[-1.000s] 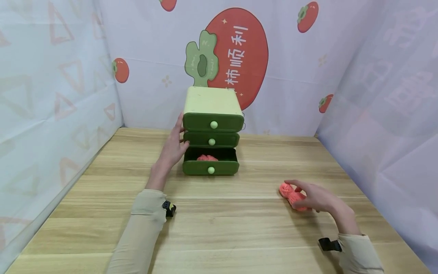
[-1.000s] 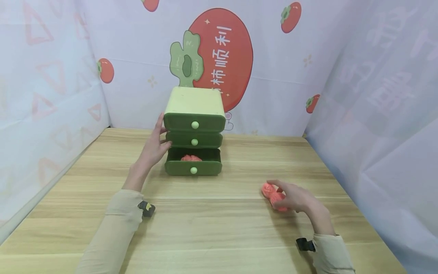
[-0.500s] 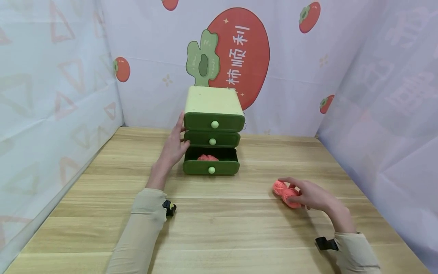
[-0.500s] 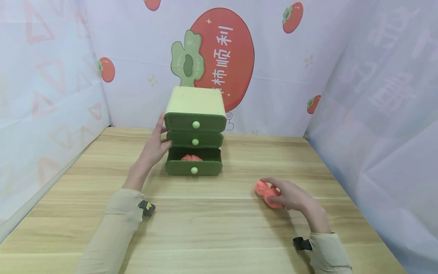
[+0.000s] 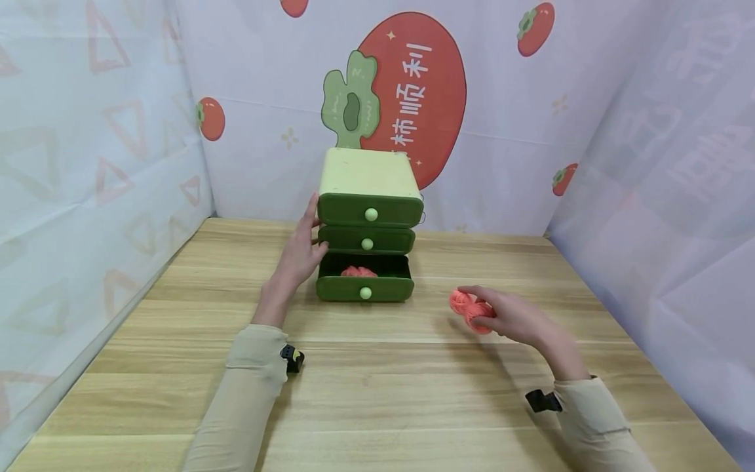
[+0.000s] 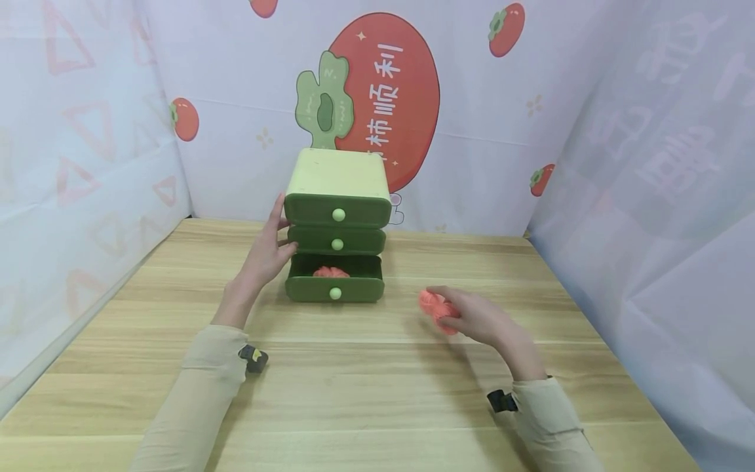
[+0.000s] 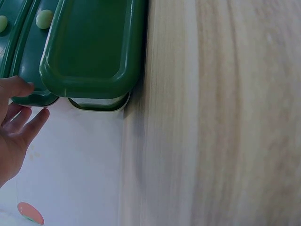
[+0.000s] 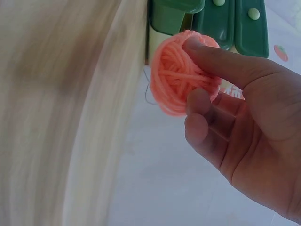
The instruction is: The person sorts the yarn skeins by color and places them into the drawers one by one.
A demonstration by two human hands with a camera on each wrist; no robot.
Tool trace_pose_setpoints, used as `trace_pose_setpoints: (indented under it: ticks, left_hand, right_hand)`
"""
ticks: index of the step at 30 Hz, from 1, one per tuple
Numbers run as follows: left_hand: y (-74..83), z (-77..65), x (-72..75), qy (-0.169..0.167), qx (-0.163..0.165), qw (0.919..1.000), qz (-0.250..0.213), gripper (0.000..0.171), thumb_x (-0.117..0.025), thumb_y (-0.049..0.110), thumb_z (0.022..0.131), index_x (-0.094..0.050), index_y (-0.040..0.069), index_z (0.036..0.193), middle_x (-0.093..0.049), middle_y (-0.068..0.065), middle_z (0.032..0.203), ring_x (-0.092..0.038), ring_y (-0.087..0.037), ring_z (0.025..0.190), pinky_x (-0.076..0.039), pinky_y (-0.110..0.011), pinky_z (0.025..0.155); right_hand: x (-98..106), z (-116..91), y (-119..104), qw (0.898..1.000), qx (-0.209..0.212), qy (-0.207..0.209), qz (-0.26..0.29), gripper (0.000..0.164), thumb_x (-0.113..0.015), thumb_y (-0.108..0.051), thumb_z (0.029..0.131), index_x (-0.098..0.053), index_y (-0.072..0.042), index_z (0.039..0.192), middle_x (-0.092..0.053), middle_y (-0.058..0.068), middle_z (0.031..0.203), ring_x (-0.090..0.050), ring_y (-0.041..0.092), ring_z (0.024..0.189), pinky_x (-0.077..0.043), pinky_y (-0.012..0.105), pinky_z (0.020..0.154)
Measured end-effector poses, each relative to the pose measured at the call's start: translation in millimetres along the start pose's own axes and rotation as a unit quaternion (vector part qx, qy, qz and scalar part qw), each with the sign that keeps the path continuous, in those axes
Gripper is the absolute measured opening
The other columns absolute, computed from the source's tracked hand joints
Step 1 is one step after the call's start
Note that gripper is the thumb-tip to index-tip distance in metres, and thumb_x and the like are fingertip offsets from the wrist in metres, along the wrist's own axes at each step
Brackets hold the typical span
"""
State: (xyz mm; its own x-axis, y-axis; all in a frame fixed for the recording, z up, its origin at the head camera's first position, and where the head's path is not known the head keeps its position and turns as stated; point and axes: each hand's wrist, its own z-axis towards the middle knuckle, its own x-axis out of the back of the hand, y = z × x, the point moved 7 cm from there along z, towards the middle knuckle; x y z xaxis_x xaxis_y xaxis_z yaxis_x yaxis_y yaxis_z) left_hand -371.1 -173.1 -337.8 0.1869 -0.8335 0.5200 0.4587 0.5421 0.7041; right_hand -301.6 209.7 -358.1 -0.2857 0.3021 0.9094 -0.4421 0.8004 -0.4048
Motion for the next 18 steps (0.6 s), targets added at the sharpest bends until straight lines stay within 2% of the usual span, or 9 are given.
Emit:
trace_pose_setpoints:
  ticks: [3,8,10,15,18]
  left_hand:
    - [0.4,0.0,0.4,0.001,-0.002,1.0,0.001,0.097,-0.057,-0.006,0.092,0.0,0.031,0.161,-0.027,-0.012,0.162,-0.045,-0.035,0.137,-0.052,-0.054,0.101]
    - [0.5,-0.2,-0.4,-0.001,-0.001,1.0,0.004,0.097,-0.057,-0.005,0.092,0.001,0.032,0.161,-0.027,-0.012,0.162,-0.045,-0.035,0.137,-0.052,-0.054,0.101]
    - [0.3,0.0,-0.7,-0.002,0.0,1.0,0.003,0.097,-0.057,-0.005,0.092,0.001,0.033,0.161,-0.026,-0.011,0.162,-0.045,-0.035,0.137,-0.051,-0.054,0.101]
    - [-1.0,0.5,-0.7,-0.002,0.004,1.0,-0.003,0.099,-0.057,-0.005,0.093,0.002,0.036,0.16,-0.026,-0.011,0.162,-0.044,-0.034,0.138,-0.051,-0.055,0.102]
    - [-0.6,0.3,-0.3,0.0,0.002,1.0,-0.002,0.099,-0.057,-0.006,0.092,0.001,0.035,0.16,-0.028,-0.013,0.161,-0.044,-0.037,0.137,-0.051,-0.056,0.101]
  right_hand:
    - [2.0,7.2,-8.4,1.0,0.008,0.007,-0.011,0.064,-0.073,-0.02,0.091,-0.044,-0.021,0.149,-0.061,-0.001,0.096,-0.054,0.011,0.061,-0.048,0.027,0.057]
    - [3.2,16.7,-17.7,1.0,0.012,0.013,-0.019,0.064,-0.073,-0.023,0.091,-0.045,-0.024,0.148,-0.063,0.002,0.109,-0.058,0.01,0.062,-0.051,0.026,0.059]
    - [4.9,20.6,-23.1,0.999,0.022,0.023,-0.027,0.063,-0.074,-0.023,0.09,-0.046,-0.024,0.147,-0.063,0.003,0.115,-0.06,0.011,0.068,-0.053,0.027,0.062]
    - [10.1,32.8,-38.7,0.995,0.05,0.064,-0.053,0.064,-0.076,-0.024,0.089,-0.049,-0.025,0.146,-0.064,0.002,0.125,-0.062,0.017,0.094,-0.055,0.039,0.08]
    - [9.3,41.1,-46.9,0.994,0.055,0.076,-0.059,0.064,-0.076,-0.025,0.089,-0.048,-0.027,0.146,-0.062,0.002,0.13,-0.063,0.02,0.102,-0.055,0.044,0.088]
